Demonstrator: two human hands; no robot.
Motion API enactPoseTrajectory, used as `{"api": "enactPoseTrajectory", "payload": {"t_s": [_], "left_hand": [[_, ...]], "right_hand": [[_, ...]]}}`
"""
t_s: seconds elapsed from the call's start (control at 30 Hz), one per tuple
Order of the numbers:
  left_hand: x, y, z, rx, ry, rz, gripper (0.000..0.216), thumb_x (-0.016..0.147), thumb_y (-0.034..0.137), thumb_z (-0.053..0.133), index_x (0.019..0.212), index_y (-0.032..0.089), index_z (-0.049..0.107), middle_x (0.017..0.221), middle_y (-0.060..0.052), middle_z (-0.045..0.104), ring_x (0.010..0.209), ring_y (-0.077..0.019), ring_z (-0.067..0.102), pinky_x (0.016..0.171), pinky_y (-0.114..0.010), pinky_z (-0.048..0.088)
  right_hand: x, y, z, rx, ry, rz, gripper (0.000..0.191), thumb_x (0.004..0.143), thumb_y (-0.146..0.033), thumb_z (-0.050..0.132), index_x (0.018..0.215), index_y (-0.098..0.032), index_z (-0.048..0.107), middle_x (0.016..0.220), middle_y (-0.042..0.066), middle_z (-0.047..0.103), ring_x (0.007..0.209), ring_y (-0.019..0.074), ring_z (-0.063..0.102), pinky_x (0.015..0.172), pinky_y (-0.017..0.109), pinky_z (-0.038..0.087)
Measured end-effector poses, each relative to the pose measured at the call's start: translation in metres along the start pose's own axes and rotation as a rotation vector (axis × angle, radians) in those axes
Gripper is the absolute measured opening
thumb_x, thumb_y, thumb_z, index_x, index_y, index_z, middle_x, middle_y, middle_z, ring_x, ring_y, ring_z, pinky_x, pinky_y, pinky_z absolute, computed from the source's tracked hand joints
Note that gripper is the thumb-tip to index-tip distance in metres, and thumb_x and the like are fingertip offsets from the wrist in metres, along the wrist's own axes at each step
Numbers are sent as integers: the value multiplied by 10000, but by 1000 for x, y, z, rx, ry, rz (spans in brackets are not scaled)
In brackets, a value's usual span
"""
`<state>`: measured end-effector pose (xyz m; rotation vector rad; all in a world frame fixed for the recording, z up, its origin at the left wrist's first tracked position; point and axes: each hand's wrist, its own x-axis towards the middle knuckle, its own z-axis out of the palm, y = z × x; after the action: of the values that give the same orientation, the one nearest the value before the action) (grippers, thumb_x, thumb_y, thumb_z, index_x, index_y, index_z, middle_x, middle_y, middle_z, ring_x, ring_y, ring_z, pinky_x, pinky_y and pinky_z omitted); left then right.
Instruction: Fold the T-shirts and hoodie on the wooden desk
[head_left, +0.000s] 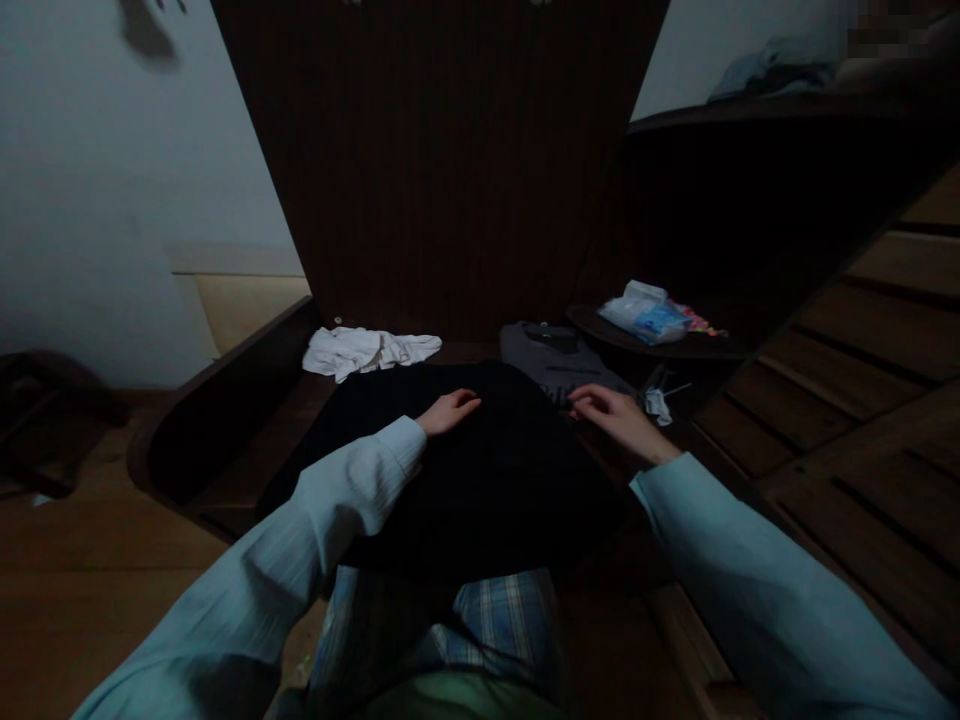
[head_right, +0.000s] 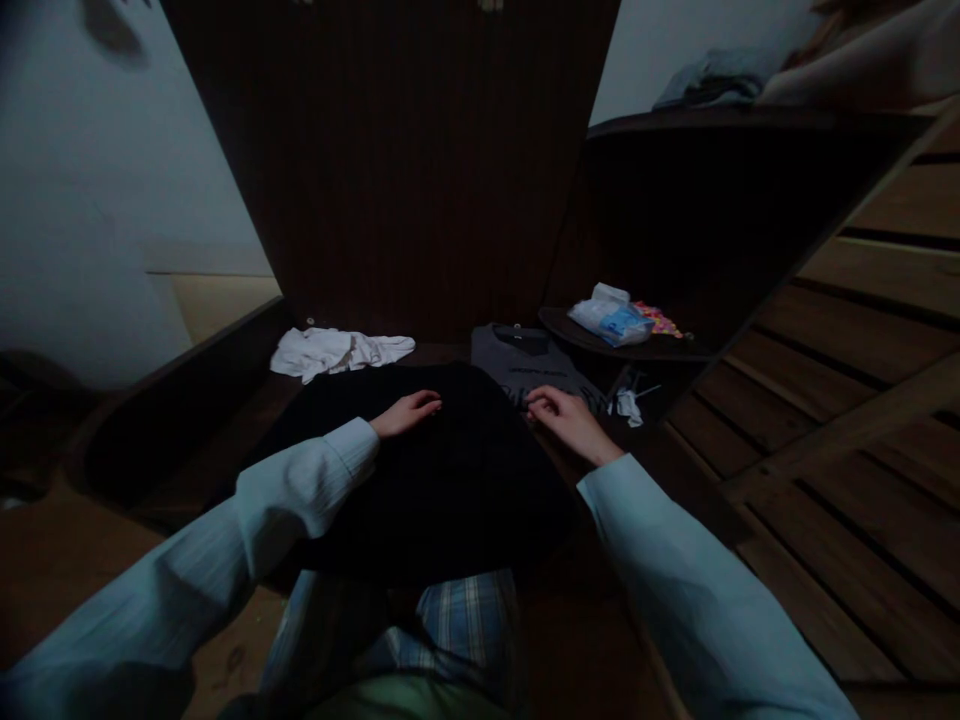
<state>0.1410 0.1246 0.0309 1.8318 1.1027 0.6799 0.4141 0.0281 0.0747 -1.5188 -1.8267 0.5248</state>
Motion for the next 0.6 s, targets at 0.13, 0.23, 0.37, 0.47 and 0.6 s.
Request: {"api": "enactPoseTrajectory", "payload": {"t_s": [0.13, 0.23, 0.37, 0.47, 0.6], "left_hand": [[23, 10, 21, -258, 48, -183, 409, 772, 477, 494, 947, 120, 591, 935, -93, 635, 808, -156, 593, 716, -252, 449], [32, 23, 27, -473, 42, -241, 528, 754, 594, 444, 932, 120, 598, 945, -105, 638, 841, -177, 597, 694, -262, 456], [35, 30, 35, -606, -101, -234, 422, 632, 489, 665, 842, 127, 612, 840, -92, 662, 772, -185, 613, 707, -291, 460], [38, 29, 41, -685, -42, -153, 342, 620, 401, 708, 786, 127, 590, 754, -62, 652, 681, -150, 603, 694, -284, 458], [46, 27, 48, -789, 41, -69, 308, 659, 401, 683, 763, 131, 578, 696, -31, 636, 655, -128, 594, 683, -264, 461]], "right_hand": [[-35, 18, 11, -136, -17, -140, 312, 722, -410, 571, 950, -197, 574, 923, 72, 634, 858, 196, 611, 768, 347, 499], [-54, 26, 23, -299, -54, -266, 345, 721, -334, 589, 1042, -214, 553, 1089, 90, 574, 1020, 206, 555, 886, 367, 454], [-64, 34, 29, -467, -34, -316, 311, 761, -183, 458, 1057, -238, 535, 1083, 75, 565, 1005, 187, 555, 864, 350, 468], [-66, 33, 27, -536, 40, -310, 298, 742, -127, 406, 995, -224, 530, 953, 67, 586, 911, 187, 569, 791, 327, 480], [-70, 30, 24, -608, 167, -332, 196, 665, -86, 419, 776, -217, 514, 768, 63, 551, 770, 204, 533, 668, 318, 455]]}}
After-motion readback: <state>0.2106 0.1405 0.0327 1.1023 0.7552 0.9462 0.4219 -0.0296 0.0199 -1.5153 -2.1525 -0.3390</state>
